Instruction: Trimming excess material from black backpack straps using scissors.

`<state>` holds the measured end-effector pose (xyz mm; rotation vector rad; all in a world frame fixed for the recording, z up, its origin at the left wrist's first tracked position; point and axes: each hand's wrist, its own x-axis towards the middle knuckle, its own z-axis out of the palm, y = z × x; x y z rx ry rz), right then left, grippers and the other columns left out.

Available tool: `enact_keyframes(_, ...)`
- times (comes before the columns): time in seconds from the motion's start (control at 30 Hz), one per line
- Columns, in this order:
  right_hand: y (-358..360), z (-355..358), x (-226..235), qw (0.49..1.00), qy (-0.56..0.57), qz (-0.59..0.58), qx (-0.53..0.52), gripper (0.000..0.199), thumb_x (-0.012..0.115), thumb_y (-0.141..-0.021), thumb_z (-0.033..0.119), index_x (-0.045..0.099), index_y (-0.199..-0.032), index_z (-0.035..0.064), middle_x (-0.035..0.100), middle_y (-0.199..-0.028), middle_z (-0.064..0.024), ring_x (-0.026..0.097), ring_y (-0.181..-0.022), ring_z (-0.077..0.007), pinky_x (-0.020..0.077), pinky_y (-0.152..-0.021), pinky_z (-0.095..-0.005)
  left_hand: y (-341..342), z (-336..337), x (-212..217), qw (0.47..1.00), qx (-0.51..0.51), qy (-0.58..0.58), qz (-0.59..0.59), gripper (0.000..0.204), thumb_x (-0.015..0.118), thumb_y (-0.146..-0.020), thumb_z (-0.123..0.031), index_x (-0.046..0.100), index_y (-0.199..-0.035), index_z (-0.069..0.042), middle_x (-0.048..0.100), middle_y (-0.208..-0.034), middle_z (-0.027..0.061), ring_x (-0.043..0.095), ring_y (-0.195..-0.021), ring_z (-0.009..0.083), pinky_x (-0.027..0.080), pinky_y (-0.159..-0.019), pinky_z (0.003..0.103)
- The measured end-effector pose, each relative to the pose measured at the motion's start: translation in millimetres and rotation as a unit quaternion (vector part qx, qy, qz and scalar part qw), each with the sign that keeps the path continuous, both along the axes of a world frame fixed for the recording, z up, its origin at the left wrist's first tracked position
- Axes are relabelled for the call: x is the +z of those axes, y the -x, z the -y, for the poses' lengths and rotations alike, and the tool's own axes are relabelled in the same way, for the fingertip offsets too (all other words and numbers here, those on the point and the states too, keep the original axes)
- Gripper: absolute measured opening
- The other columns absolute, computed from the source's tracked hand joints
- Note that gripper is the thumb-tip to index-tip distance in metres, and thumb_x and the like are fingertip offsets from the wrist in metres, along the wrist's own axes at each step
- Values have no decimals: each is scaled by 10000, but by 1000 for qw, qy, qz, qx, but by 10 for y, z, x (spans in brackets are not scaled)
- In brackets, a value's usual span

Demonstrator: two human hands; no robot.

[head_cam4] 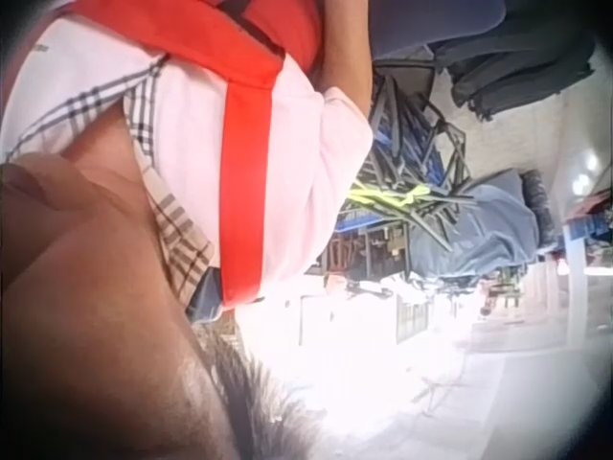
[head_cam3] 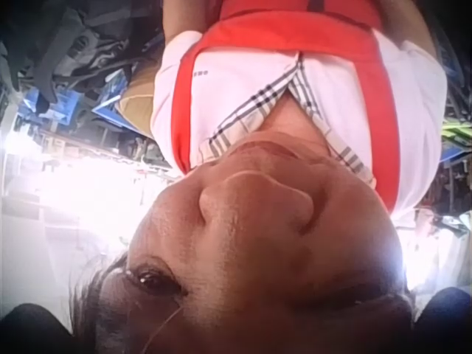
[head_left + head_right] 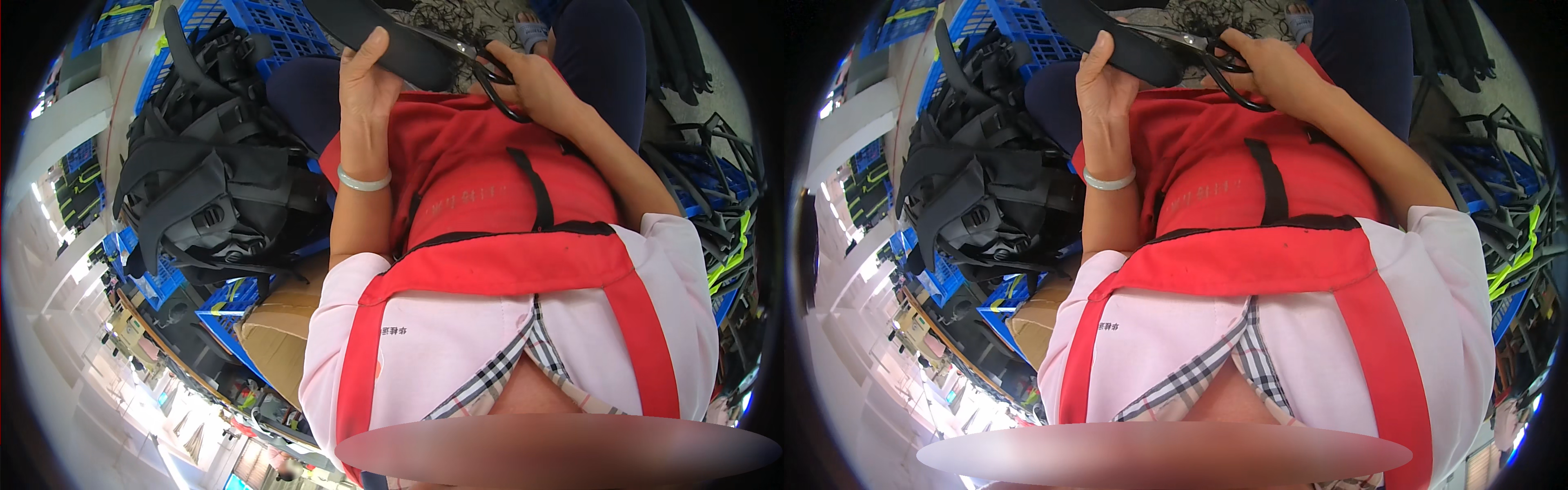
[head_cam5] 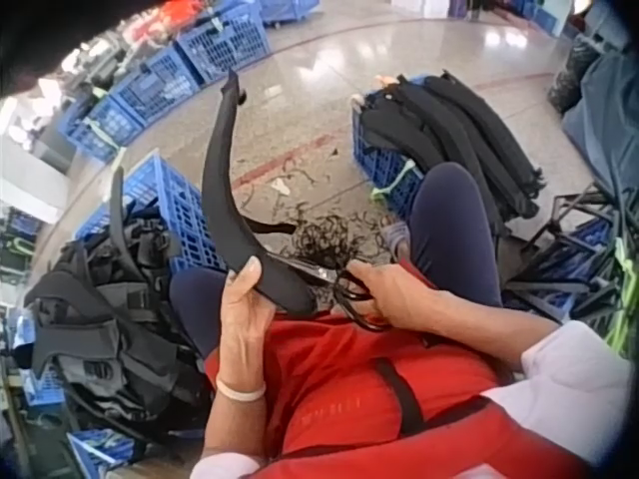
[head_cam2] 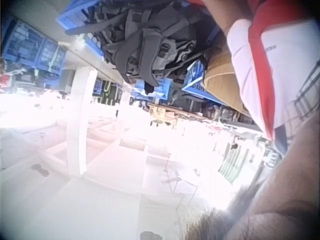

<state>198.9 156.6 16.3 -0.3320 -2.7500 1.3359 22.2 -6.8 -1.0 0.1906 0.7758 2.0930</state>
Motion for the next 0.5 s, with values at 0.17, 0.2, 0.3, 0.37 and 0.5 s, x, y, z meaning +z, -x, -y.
enact_keyframes(0.17, 22, 36, -131, 998, -37, -49, -2, 507, 711, -793, 299, 412, -1094, 20, 563, -801, -239, 552, -683, -407, 413, -584, -415, -97, -64, 12, 998, -4, 1, -59, 233, 650, -814, -1, 619, -1042, -36, 640, -1029, 72, 606, -983, 207, 478, -917, 367)
enact_keyframes(0.2, 46, 50, -75, 998, -36, -50, -1, 507, 711, -793, 299, 412, -1094, 20, 563, -801, -239, 552, -683, -407, 413, -584, -415, -116, -58, 28, 998, -4, 0, -58, 226, 650, -813, 3, 625, -1032, -44, 643, -1026, 66, 607, -988, 205, 477, -918, 366)
enact_keyframes(0.3, 106, 80, 66, 999, 7, 39, 4, 571, 728, -773, 321, 384, -1117, 21, 561, -891, -254, 565, -750, -423, 421, -616, -434, -138, -69, 13, 999, 7, 6, -53, 242, 649, -810, 15, 623, -1039, -58, 643, -1027, 55, 612, -977, 198, 483, -911, 354)
enact_keyframes(0.37, 96, 80, 40, 1000, -8, -18, 10, 590, 745, -751, 327, 391, -1115, 26, 565, -925, -250, 567, -779, -422, 424, -635, -436, -137, -72, 19, 999, 1, -1, -53, 246, 645, -812, 18, 620, -1045, -58, 643, -1026, 54, 613, -977, 198, 485, -908, 349)
enact_keyframes(0.5, 88, 40, 106, 999, -9, 12, 40, 638, 750, -720, 345, 403, -1139, 11, 585, -1013, -225, 596, -847, -409, 472, -721, -430, -125, -27, -17, 998, -27, -37, -52, 251, 636, -816, 24, 613, -1054, -52, 641, -1027, 57, 610, -988, 199, 486, -907, 341)
